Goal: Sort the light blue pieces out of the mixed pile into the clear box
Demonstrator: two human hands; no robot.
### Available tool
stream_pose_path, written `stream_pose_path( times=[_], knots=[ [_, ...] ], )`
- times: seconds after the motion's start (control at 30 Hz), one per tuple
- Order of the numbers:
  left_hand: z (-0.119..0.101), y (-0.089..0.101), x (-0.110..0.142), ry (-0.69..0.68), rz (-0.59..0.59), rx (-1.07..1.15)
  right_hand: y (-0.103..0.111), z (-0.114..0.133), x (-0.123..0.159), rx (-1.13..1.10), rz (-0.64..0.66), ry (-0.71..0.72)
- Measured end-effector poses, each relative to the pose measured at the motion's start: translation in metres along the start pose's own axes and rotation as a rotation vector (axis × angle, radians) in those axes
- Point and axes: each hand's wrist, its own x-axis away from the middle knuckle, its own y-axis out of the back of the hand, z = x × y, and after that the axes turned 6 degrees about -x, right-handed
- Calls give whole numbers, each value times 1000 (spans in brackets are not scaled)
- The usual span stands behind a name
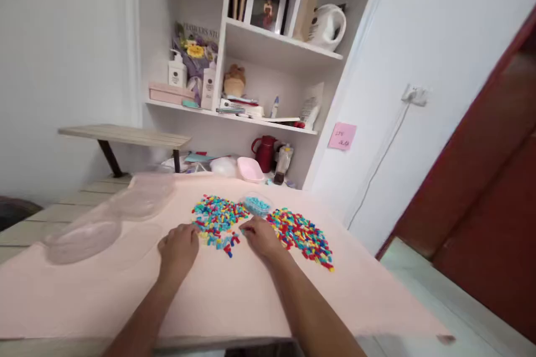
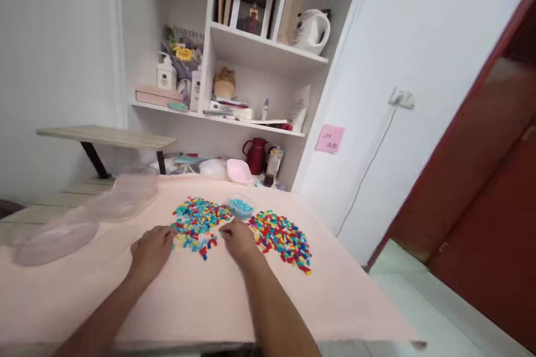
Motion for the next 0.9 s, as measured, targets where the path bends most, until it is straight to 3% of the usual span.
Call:
stream_pose_path(
  times=[0.17,0.3,0.37,0.5,0.57,0.73,0.9],
  knots=[
    [0,1,2,9,-2,3,3,-1,0,-12,-6,0],
    [1,1,3,20,2,19,21,0,-8,-29,-54,46],
    [1,0,3,19,1,27,39,1,-18,-42,-146,55],
    [2,-2,1,27,7,34,77,6,-43,-72,-449,78],
    [1,-1,-1,28,12,34,88,7,-54,-30,-505,47],
    [1,1,0,28,15,40,92,-3,-64,-17,-389,-21],
    [2,0,4,20,-4,47,87,-4,-53,-117,-307,-34]
  ],
)
